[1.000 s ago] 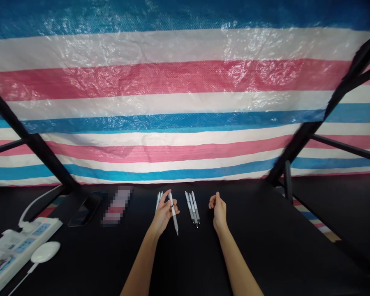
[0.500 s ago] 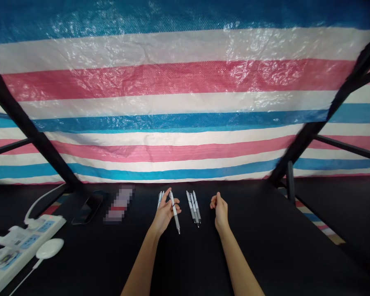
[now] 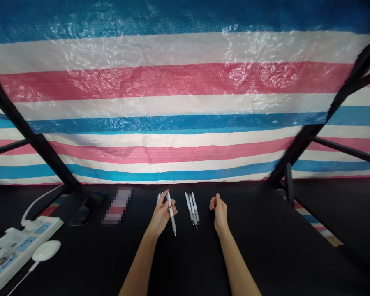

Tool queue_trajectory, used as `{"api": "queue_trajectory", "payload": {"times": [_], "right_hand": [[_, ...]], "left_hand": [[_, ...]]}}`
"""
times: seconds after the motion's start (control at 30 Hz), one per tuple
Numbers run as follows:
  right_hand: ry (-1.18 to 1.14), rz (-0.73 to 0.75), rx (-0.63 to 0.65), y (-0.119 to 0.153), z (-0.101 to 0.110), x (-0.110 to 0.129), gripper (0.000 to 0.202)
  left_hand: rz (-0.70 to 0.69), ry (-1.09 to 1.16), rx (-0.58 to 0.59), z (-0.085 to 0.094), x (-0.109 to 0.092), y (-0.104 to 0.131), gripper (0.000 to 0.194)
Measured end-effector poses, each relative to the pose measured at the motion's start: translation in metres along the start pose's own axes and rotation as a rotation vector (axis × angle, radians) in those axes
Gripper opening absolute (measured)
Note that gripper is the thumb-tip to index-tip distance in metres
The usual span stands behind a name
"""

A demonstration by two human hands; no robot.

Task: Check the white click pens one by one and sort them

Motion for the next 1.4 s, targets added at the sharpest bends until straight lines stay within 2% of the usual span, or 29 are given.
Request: {"api": "queue_trajectory", "payload": {"times": [0.6,0.93,1.4], "right_hand": [[0.003,-0.012,0.034,-0.004,-0.0073,-0.0052,0.051],[0.028,0.004,0.036,-0.0057,-0.0059,-0.0062,0.05],[0.048,-0.005,0.051,-0.0051,-0.006,-0.0054,0.053]], "left_hand": [[-0.033,0.009,-0.053,0.0051,-0.0086,0.0017,0.051],[-0.019,0.011,-0.091,0.0044,-0.006,-0.0017,0.061],[-0.004,0.061,-0.059,0.0033,-0.007,-0.0032,0.049]]}}
Point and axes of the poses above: each hand's wrist, its own y-axis away from the middle knuckle, its own z-axis out of the back of the hand, x = y × z, the point moved 2 cm from there along -y, towards the middle knuckle, and after that the axes turned 15 degrees about y, right-handed, at the moved point
